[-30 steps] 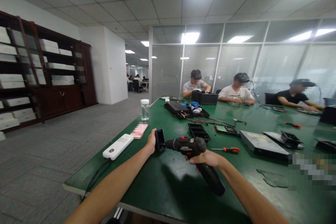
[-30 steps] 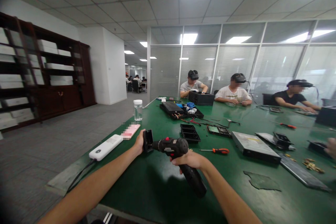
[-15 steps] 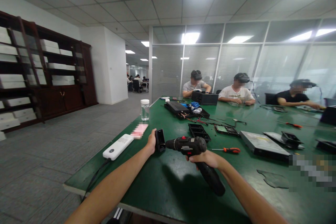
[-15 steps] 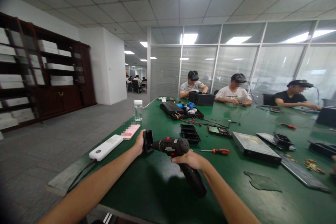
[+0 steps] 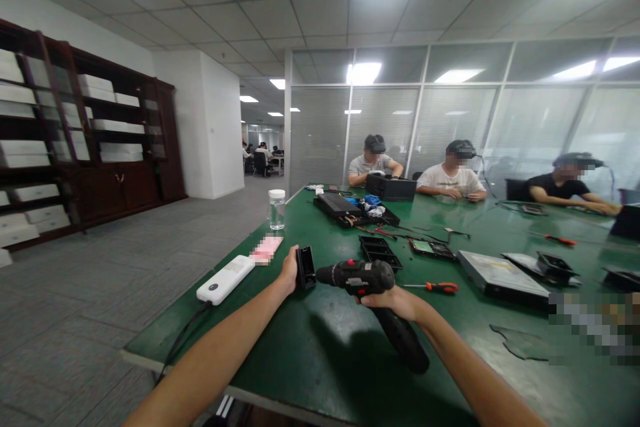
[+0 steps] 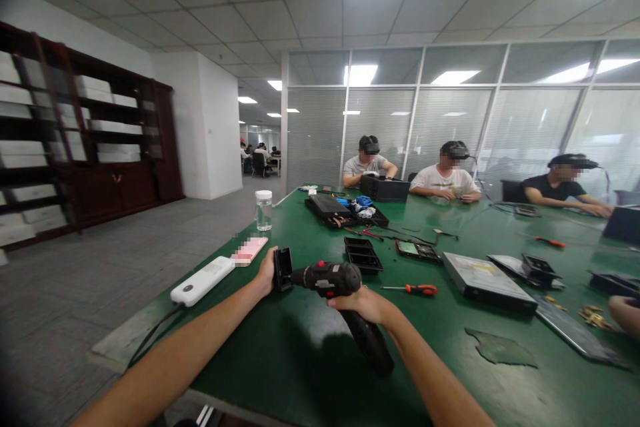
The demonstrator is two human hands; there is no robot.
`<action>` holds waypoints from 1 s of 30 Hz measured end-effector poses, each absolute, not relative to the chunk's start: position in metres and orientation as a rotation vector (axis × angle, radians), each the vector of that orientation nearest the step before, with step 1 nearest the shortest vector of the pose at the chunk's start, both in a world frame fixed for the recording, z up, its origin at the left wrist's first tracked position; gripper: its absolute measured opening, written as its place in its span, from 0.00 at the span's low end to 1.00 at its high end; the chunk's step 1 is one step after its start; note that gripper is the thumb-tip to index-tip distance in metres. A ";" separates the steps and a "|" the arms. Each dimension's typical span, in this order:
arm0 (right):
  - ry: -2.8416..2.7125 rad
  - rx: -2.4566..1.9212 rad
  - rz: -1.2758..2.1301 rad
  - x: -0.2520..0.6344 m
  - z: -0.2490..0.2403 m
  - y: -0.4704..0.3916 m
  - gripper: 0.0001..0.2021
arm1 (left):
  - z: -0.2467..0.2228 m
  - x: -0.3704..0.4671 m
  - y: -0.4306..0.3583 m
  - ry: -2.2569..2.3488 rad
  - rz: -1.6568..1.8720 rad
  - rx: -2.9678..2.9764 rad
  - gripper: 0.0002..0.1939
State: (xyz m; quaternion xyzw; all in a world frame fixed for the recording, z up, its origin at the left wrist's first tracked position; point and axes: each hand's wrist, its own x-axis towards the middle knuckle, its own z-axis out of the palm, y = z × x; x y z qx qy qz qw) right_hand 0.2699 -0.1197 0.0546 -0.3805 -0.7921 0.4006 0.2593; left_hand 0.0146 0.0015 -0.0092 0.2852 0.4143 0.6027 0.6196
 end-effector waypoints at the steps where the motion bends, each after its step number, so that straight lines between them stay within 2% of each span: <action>1: -2.142 -1.028 1.083 0.270 0.054 -0.120 0.18 | -0.009 0.014 0.001 0.951 1.386 0.654 0.18; 30: -2.169 -1.066 1.076 0.271 0.052 -0.118 0.19 | -0.009 0.016 0.002 0.937 1.389 0.623 0.18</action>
